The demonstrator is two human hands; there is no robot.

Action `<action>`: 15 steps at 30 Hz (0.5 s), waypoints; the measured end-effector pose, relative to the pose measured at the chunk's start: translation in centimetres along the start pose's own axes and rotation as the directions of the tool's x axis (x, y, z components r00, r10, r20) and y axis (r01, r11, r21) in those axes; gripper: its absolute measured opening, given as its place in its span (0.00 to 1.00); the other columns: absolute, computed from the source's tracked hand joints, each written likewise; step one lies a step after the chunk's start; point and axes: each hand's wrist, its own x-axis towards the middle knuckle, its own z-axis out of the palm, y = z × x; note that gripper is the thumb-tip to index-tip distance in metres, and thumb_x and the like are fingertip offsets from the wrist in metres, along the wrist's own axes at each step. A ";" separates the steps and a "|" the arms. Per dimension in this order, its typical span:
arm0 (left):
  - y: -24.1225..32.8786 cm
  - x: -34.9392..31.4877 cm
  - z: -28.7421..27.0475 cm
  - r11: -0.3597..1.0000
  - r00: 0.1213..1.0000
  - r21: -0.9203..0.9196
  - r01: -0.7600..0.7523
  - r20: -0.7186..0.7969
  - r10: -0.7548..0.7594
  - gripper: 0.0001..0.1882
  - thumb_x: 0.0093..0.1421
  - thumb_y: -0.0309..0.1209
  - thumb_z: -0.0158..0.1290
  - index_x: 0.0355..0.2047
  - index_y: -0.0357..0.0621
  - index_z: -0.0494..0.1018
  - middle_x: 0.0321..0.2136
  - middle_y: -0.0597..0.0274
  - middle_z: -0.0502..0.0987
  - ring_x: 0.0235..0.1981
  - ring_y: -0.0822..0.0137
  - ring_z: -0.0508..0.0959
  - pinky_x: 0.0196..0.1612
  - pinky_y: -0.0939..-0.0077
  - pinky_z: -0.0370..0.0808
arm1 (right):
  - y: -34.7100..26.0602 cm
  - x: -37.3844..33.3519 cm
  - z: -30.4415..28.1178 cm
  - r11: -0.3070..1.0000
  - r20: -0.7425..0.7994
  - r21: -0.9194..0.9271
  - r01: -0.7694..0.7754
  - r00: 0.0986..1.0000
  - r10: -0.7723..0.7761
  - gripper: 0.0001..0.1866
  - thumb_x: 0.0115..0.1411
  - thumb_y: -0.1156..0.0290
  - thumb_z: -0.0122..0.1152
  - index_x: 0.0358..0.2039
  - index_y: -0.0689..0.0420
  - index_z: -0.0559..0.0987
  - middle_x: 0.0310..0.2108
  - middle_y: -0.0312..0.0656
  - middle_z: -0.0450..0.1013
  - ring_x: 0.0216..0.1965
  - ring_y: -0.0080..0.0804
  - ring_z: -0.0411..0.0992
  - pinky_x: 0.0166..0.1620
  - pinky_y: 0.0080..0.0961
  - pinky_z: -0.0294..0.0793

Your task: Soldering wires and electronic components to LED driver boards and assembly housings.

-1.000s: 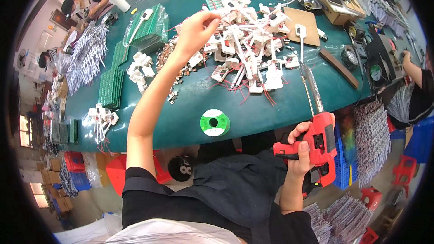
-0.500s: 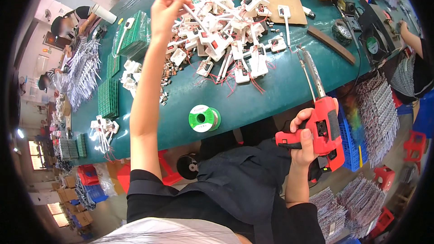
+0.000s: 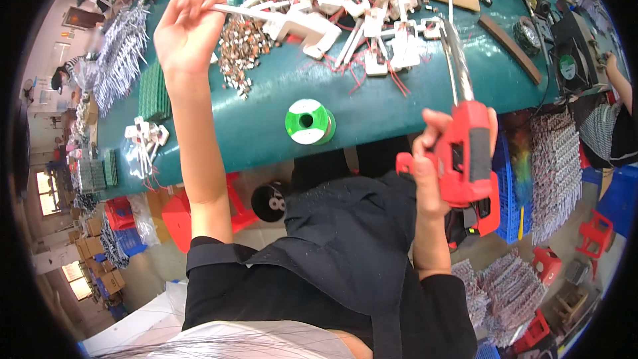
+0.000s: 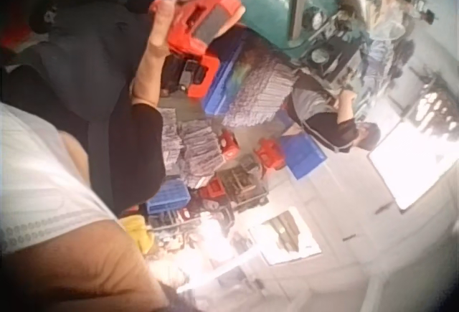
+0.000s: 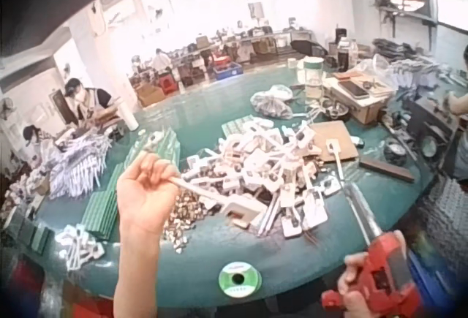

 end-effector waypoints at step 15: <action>-3.3 -14.7 -7.5 0.902 0.963 -0.432 0.025 0.253 0.095 0.06 0.54 0.26 0.48 0.24 0.51 0.63 0.06 0.77 0.51 0.09 0.81 0.45 0.18 0.81 0.43 | 2.1 -1.3 3.9 0.991 0.130 -0.065 -0.116 0.984 0.124 0.46 0.51 0.75 0.65 0.66 0.57 0.47 0.52 0.60 0.67 0.38 0.26 0.67 0.47 0.24 0.67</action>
